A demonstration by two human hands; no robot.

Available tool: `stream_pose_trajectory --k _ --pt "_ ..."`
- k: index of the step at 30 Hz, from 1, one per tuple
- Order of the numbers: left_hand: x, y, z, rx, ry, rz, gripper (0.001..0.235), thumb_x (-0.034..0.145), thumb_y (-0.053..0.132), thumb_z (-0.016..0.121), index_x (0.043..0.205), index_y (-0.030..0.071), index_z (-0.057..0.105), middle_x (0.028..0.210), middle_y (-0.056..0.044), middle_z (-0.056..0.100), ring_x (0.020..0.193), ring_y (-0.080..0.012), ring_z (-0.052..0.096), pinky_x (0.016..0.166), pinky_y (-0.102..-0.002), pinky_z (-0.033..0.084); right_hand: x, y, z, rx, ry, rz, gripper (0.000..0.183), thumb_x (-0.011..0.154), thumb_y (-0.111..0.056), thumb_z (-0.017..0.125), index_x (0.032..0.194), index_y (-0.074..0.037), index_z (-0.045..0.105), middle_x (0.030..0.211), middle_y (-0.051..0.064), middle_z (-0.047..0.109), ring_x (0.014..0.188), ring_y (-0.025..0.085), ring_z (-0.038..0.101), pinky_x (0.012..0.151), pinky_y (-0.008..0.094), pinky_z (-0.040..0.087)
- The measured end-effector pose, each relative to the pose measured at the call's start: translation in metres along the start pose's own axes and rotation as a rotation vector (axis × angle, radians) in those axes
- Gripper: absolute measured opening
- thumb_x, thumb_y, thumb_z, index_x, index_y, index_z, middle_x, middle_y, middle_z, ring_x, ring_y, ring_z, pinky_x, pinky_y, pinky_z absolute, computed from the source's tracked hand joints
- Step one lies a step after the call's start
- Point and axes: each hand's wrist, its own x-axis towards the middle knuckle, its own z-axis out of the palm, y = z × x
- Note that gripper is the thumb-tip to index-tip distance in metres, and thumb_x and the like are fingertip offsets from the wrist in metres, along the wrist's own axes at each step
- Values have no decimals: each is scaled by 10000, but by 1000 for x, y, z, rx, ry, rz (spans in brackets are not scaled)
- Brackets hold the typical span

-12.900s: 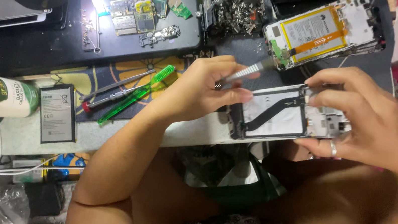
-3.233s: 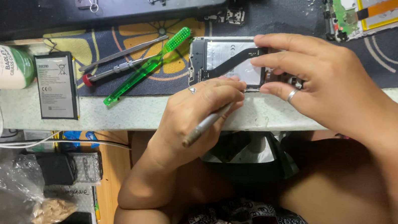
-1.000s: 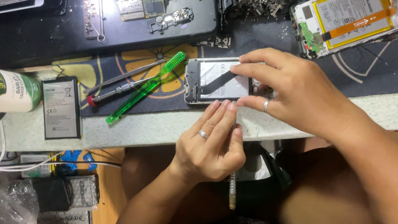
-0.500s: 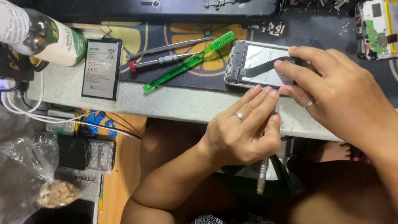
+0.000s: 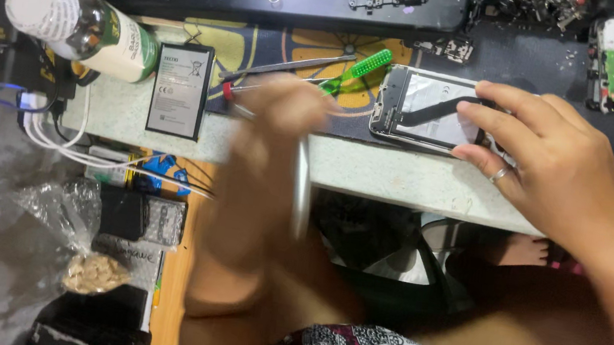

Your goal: The person uses a metal prying tool to separate the screen assembly from the smartphone frame, then removes the battery and internal components. They continue to pry and lift parts of the device while working at a cluttered electronics repair bench.

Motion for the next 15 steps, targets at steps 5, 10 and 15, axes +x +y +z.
stream_pose_trajectory --k 5,10,15 --pt "16 -39 -30 822 -200 1 144 985 93 624 1113 132 677 978 -58 598 930 -255 619 827 -411 467 3 0 -1 0 15 -11 366 822 -220 799 1142 -62 724 1233 114 689 990 323 681 829 400 569" --pt "24 -56 -30 966 -333 64 38 922 142 626 920 144 664 934 -49 616 889 -237 630 763 -375 466 1 2 -1 -6 -15 10 374 819 -240 799 1144 -68 727 1237 108 689 1003 316 685 833 400 571" --pt "30 -59 -25 949 -417 61 83 918 140 627 845 146 667 863 -45 619 831 -234 649 713 -380 469 0 4 -1 -8 -7 7 384 817 -242 798 1153 -72 728 1230 111 688 1018 322 684 826 399 573"
